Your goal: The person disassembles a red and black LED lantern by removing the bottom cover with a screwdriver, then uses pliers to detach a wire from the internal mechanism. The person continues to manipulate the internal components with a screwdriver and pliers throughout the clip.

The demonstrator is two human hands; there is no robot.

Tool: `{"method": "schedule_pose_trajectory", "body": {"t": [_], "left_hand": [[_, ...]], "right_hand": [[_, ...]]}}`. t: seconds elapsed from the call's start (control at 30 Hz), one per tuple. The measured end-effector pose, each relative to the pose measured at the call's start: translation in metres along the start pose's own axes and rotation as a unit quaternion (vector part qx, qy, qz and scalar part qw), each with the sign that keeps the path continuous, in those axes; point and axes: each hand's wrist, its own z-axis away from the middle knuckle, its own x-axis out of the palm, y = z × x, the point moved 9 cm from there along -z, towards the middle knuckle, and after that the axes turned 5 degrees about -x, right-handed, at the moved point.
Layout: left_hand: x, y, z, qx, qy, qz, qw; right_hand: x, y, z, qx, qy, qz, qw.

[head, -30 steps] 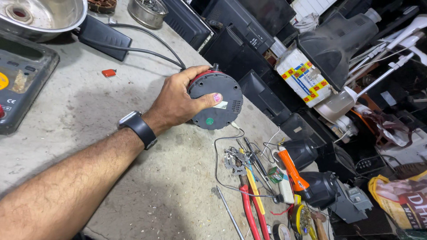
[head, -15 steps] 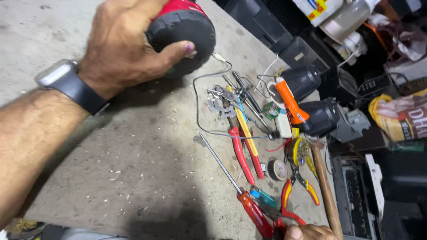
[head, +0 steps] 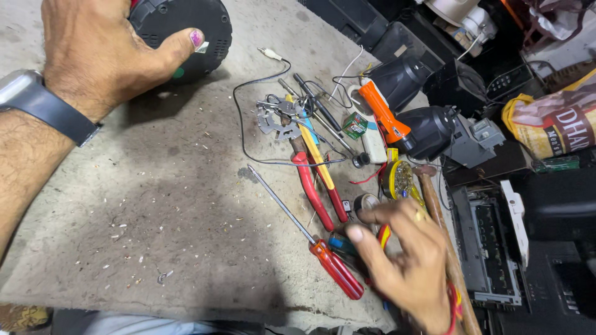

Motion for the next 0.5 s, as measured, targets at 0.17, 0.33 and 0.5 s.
{"method": "schedule_pose_trajectory", "body": {"t": [0.17,0.33,0.5], "left_hand": [[-0.002,0.002,0.003,0.014,0.015,-0.026,0.999],[-0.006,-0.002,0.000,0.007,0.006,0.013,1.000],[-0.006,-0.002,-0.009,-0.005,-0.001,0.029,1.000]], "right_hand": [[0.057,0.024,-0.101,0.004,-0.099,0.039,0.994],[0.129,0.024,-0.145,-0.093,-0.202,0.068,0.973],[0.115,0.077,-0.127,0.001,-0.173,0.036,0.984]]}}
